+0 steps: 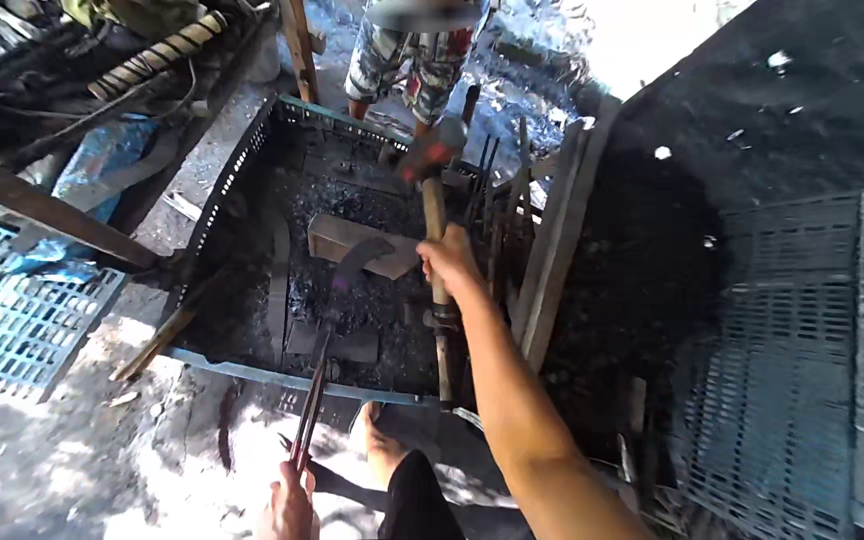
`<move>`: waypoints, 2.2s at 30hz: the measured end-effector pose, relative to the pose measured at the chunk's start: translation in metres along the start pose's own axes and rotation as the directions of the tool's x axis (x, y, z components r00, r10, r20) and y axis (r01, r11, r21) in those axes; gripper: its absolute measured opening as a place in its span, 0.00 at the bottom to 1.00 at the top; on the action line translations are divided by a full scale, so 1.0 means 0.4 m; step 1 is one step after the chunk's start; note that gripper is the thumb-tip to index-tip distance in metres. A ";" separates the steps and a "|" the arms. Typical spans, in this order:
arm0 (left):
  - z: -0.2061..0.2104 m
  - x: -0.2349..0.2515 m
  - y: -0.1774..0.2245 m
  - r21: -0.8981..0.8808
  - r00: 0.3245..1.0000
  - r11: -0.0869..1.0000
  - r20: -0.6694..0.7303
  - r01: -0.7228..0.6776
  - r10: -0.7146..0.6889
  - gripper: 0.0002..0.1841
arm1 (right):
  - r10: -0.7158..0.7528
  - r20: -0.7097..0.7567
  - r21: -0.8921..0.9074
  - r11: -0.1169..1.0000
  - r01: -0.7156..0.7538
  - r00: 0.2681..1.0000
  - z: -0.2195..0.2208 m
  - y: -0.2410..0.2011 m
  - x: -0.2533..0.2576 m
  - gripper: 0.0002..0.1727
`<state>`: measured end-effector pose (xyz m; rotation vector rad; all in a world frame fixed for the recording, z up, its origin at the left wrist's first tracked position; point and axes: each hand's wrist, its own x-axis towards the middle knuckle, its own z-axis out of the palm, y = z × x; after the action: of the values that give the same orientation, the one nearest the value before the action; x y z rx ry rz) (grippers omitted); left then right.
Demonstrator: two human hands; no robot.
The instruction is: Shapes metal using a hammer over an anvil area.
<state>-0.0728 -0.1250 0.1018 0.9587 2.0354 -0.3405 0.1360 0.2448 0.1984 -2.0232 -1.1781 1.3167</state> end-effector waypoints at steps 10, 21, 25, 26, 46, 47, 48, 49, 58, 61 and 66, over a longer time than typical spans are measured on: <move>0.051 0.086 -0.023 -0.044 1.000 0.999 0.005 -0.019 0.019 0.27 | -0.518 -0.397 -0.420 0.836 0.352 0.758 -0.117 -0.093 -0.159 0.22; 0.027 0.052 -0.010 -0.006 1.000 1.000 0.010 0.004 -0.004 0.26 | -0.101 -0.156 0.011 0.995 0.104 0.983 -0.104 -0.049 -0.077 0.25; 0.037 0.071 -0.016 0.009 1.000 1.000 0.006 0.004 -0.004 0.26 | -0.356 -0.304 -0.175 0.933 0.316 0.884 -0.260 -0.147 -0.263 0.22; 0.033 0.069 -0.016 0.012 1.000 1.000 0.009 0.000 0.000 0.27 | -0.407 -0.346 -0.234 0.910 0.342 0.845 -0.269 -0.153 -0.275 0.22; 0.024 0.059 -0.032 0.036 0.999 0.999 0.030 -0.016 0.015 0.27 | -0.437 -0.292 -0.178 0.899 0.401 0.851 -0.265 -0.166 -0.304 0.25; 0.020 0.066 -0.030 0.030 0.999 0.999 0.035 -0.020 0.019 0.28 | -0.480 -0.331 -0.224 0.876 0.426 0.813 -0.256 -0.167 -0.294 0.24; 0.019 0.073 -0.026 0.020 0.999 1.000 0.038 -0.024 0.023 0.28 | -0.513 -0.374 -0.263 0.858 0.442 0.773 -0.231 -0.152 -0.264 0.24; 0.022 0.081 -0.022 0.008 0.999 1.000 0.038 -0.027 0.027 0.28 | -0.526 -0.412 -0.285 0.850 0.443 0.744 -0.187 -0.121 -0.222 0.24; 0.013 0.132 0.041 -0.011 0.999 1.000 0.033 -0.025 0.026 0.23 | -0.007 0.087 -0.072 0.997 0.013 0.996 0.161 0.086 0.019 0.22; -0.002 0.146 0.048 -0.001 0.994 0.999 0.097 -0.041 0.041 0.28 | -0.272 -0.019 -0.059 0.961 0.271 0.962 -0.025 -0.074 -0.174 0.22; 0.016 0.181 0.050 0.010 0.996 0.999 0.087 -0.030 0.030 0.29 | -0.614 -0.236 -0.465 0.752 0.467 0.753 -0.213 -0.256 -0.319 0.30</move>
<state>-0.0803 -0.0785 0.0431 0.9638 1.9401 -0.3714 0.1469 0.1986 0.3766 -1.8188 -1.7534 0.3969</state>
